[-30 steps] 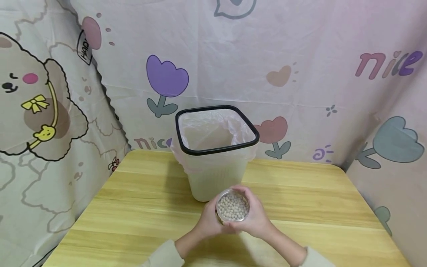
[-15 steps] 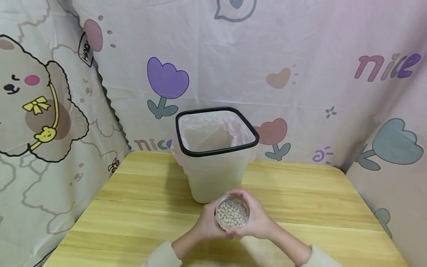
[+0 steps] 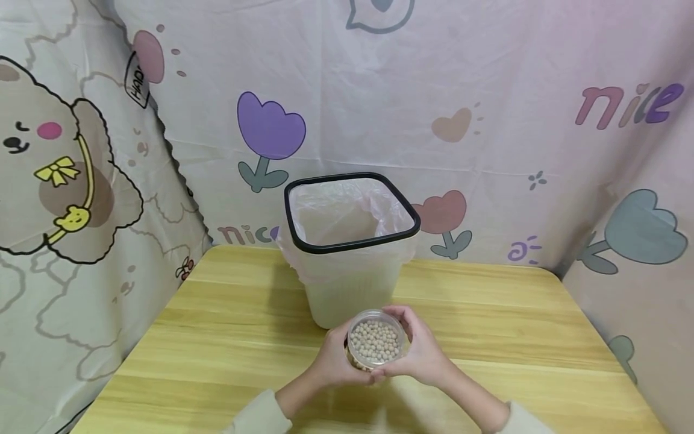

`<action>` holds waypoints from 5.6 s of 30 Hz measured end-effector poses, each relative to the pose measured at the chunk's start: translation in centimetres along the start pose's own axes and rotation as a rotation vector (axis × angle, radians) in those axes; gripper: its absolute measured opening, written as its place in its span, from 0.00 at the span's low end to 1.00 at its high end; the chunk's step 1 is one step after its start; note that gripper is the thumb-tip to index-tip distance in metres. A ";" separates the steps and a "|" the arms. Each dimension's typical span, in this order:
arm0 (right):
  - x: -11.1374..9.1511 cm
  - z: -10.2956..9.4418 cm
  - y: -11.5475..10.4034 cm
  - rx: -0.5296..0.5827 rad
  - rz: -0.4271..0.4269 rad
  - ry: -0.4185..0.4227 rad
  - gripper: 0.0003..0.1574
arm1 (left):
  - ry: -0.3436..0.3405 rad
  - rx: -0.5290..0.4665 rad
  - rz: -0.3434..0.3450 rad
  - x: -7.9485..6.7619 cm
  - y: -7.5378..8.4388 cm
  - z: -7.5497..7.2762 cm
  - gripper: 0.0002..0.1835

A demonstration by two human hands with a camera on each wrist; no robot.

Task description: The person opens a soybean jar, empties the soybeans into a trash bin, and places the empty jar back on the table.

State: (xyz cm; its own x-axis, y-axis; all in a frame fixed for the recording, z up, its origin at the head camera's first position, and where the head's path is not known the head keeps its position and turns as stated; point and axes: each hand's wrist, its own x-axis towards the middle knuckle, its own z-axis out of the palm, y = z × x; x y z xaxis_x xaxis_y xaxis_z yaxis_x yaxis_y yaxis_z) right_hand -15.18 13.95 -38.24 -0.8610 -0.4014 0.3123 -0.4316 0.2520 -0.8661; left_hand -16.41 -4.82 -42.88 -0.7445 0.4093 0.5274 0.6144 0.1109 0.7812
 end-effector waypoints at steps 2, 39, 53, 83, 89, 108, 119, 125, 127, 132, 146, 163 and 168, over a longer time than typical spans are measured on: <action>0.1 -0.2 0.2 0.011 -0.028 -0.024 0.54 | -0.011 0.004 0.015 0.0 0.0 -0.1 0.43; 0.7 0.3 -1.4 -0.490 -0.076 -0.008 0.55 | -0.007 0.094 -0.078 -0.4 -0.5 0.1 0.45; 1.2 -2.1 -0.3 -0.209 -0.191 -0.165 0.50 | -0.014 0.029 -0.072 -0.3 -0.4 -0.1 0.45; 1.3 -1.6 -1.7 -0.362 -0.150 -0.229 0.54 | -0.032 0.097 -0.085 -0.3 -0.5 0.2 0.46; 1.2 -1.2 -2.0 -0.456 -0.110 -0.205 0.58 | -0.051 0.081 -0.079 -0.3 -0.5 0.1 0.45; 1.1 -1.0 -2.3 -0.482 -0.119 -0.237 0.52 | -0.095 0.064 -0.099 -0.8 -0.7 0.4 0.44; 1.1 -1.9 -1.9 -0.412 -0.181 -0.357 0.53 | -0.190 0.001 -0.184 -1.0 -0.7 0.0 0.49; 1.1 -2.0 -1.8 -0.385 -0.198 -0.387 0.54 | -0.203 -0.008 -0.186 -1.0 -0.8 0.0 0.49; 0.9 -1.9 -1.8 -0.414 -0.167 -0.355 0.55 | -0.187 -0.007 -0.175 -1.0 -0.9 0.1 0.49; 0.5 -1.2 -1.4 -0.514 -0.115 -0.224 0.56 | -0.131 0.009 -0.167 -1.1 -0.8 0.3 0.47; 0.6 -1.4 -1.3 -0.392 -0.124 -0.253 0.53 | -0.124 0.003 -0.194 -1.0 -0.5 0.2 0.48; 0.7 -3.0 -1.3 -0.413 -0.135 -0.221 0.55 | -0.064 0.048 -0.180 -1.6 -1.0 -0.2 0.49; 0.4 -3.1 -0.7 -0.433 -0.108 -0.141 0.58 | 0.004 0.046 -0.180 -1.8 -1.1 -0.8 0.48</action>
State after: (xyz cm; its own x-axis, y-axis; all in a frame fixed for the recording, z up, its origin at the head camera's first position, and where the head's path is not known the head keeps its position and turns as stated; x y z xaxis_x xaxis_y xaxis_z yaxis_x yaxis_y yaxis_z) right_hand -16.06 16.35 -36.34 -0.7729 -0.5540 0.3093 -0.6150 0.5344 -0.5798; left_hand -15.97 -6.40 -44.38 -0.8443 0.3756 0.3822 0.4828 0.2236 0.8467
